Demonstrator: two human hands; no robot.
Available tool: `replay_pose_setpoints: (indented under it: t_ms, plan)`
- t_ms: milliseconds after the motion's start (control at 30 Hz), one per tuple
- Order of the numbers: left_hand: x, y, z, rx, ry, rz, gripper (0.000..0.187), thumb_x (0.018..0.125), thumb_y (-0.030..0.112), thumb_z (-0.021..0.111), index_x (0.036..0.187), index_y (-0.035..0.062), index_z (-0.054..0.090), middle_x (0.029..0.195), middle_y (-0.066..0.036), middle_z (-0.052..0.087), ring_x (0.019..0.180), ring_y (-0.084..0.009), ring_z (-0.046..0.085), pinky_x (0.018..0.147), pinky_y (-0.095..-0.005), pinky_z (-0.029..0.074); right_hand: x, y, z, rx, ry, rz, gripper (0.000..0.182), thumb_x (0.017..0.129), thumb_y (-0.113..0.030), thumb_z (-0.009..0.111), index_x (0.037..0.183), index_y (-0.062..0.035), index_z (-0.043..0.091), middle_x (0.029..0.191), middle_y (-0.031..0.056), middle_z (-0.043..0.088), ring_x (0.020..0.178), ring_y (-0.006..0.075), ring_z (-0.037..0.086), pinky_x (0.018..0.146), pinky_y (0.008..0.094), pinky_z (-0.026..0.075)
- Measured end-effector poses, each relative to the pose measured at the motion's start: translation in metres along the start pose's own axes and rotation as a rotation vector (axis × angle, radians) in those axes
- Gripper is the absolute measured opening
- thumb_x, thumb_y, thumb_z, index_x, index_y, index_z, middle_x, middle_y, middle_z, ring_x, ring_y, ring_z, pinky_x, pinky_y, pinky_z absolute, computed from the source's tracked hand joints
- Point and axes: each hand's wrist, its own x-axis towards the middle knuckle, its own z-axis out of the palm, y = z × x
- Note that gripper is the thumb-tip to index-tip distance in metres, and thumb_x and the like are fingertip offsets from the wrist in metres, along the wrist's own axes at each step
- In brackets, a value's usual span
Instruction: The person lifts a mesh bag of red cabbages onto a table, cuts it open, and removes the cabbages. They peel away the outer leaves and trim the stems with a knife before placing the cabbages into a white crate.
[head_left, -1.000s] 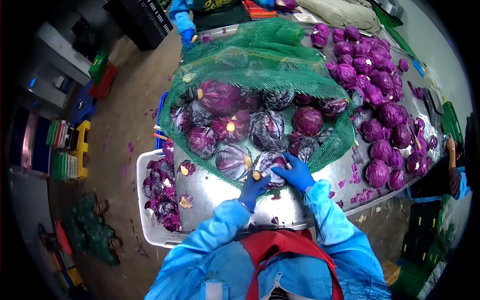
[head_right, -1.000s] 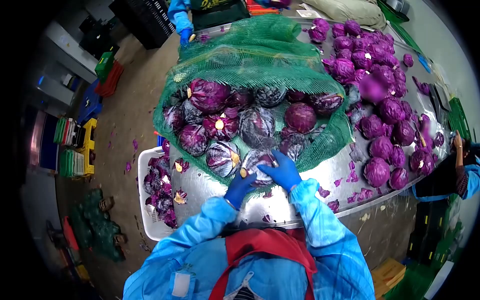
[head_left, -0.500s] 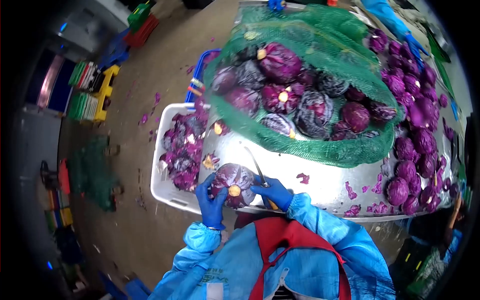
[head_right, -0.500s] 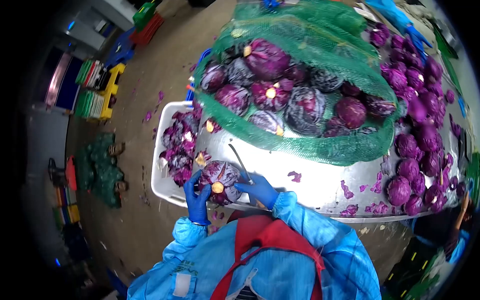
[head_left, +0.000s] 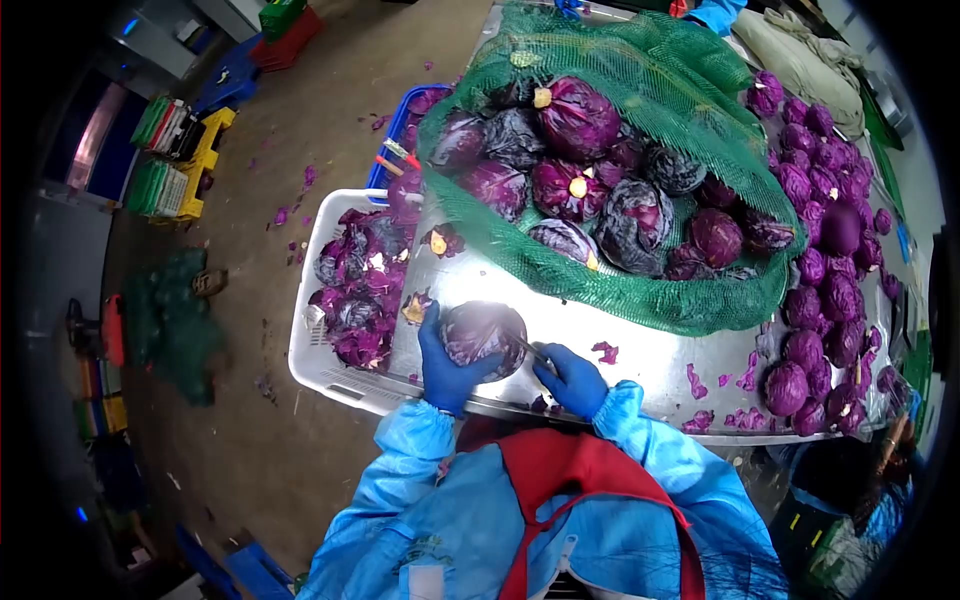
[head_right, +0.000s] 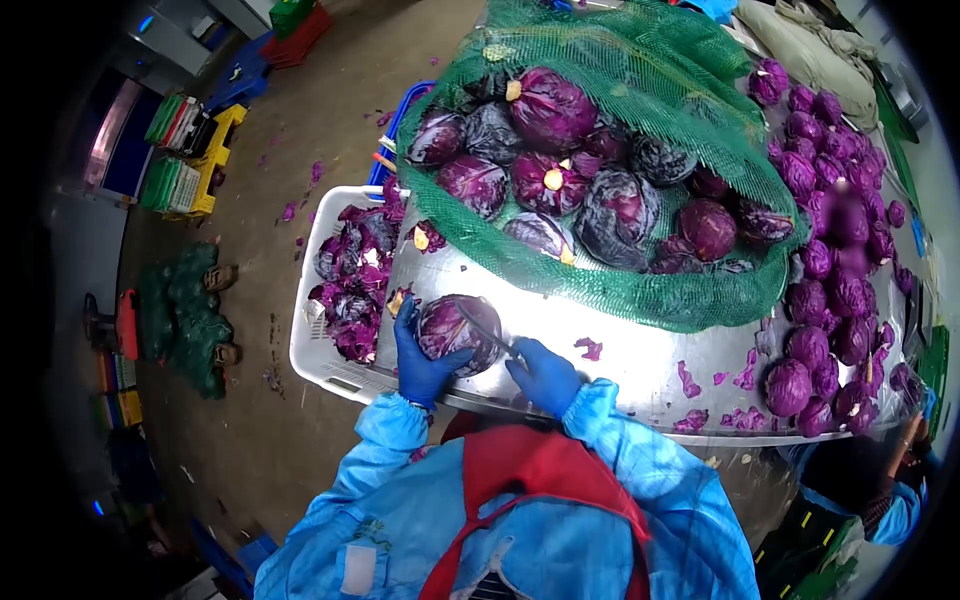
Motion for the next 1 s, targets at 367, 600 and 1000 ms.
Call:
replay_pose_setpoints:
  t_ms: [367, 600, 1000]
  plan:
    - [-0.005, -0.020, 0.031, -0.005, 0.085, 0.005, 0.094, 0.056, 0.015, 0.085, 0.132, 0.0017, 0.030, 0.124, -0.013, 0.039, 0.115, -0.0255, 0.043, 0.098, -0.0389, 0.038, 0.009, -0.002, 0.008, 0.029, -0.051, 0.253, 0.026, 0.086, -0.020, 0.050, 0.107, -0.0050, 0.045, 0.075, 0.0246, 0.061, 0.071, 0.0410, 0.061, 0.063, 0.0488, 0.049]
    - [-0.005, -0.034, 0.035, 0.043, 0.066, 0.101, 0.093, 0.059, 0.019, 0.082, 0.133, -0.0003, 0.028, 0.126, -0.014, 0.039, 0.115, -0.0262, 0.043, 0.098, -0.0379, 0.038, 0.018, 0.019, 0.017, -0.087, -0.034, 0.191, 0.027, 0.085, -0.020, 0.051, 0.104, -0.0021, 0.043, 0.079, 0.0244, 0.061, 0.070, 0.0414, 0.060, 0.063, 0.0489, 0.048]
    - [0.002, -0.042, -0.019, -0.301, -0.066, -0.119, 0.085, 0.064, 0.010, 0.077, 0.136, 0.0024, 0.031, 0.127, -0.013, 0.043, 0.115, -0.0238, 0.046, 0.099, -0.0361, 0.040, 0.053, 0.018, -0.008, 0.377, -0.349, 0.492, 0.049, 0.081, -0.024, 0.058, 0.125, -0.0079, 0.045, 0.071, 0.0027, 0.053, 0.046, 0.0113, 0.049, 0.035, 0.0241, 0.040]
